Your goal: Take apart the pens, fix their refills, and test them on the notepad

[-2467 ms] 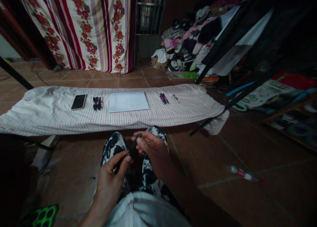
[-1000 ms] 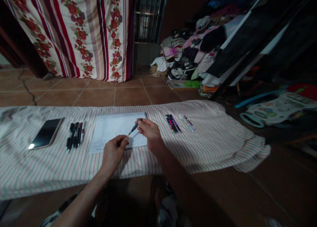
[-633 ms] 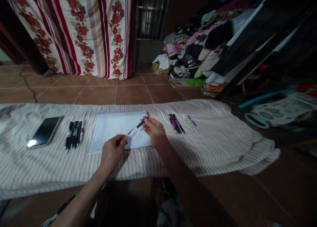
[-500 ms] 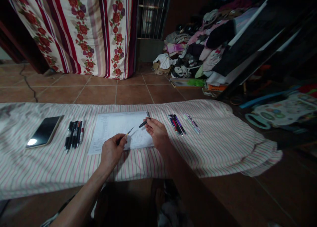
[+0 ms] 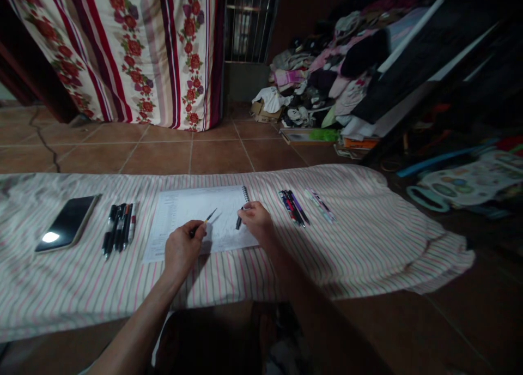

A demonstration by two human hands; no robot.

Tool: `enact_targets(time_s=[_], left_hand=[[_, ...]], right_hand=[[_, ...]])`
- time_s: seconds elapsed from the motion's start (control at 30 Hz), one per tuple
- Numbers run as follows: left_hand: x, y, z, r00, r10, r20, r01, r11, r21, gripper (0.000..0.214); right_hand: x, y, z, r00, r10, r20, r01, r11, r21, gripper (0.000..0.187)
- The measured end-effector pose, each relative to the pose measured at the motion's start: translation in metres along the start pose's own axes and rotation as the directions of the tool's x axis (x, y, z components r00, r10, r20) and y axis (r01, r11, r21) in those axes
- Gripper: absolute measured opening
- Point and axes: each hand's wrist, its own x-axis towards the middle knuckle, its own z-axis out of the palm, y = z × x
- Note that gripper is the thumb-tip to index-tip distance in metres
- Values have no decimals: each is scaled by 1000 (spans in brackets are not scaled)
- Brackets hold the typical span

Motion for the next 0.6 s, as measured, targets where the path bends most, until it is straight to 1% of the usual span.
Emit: enact_targets(time_s=[0.07,0.13,0.3,0.6], left_hand=[[1,0,2,1000,7,-1,-7,1000,-1,31],[1,0,4,1000,8,-5,-8,1000,1,31],[0,1,8,1000,11,-4,-11,1000,4,30],[-3,11,10,1000,-2,12,1,999,38,26]], right_hand=[[-1,-4,-2,999,-38,-2,37,991,-126,22],[-2,-8,-3,998,-63,5,63,982,-177,21],[-3,-14,-5,995,-98,12,99,971,-216,19],[0,-9,-4,994,-110,18,111,957,-268,21]])
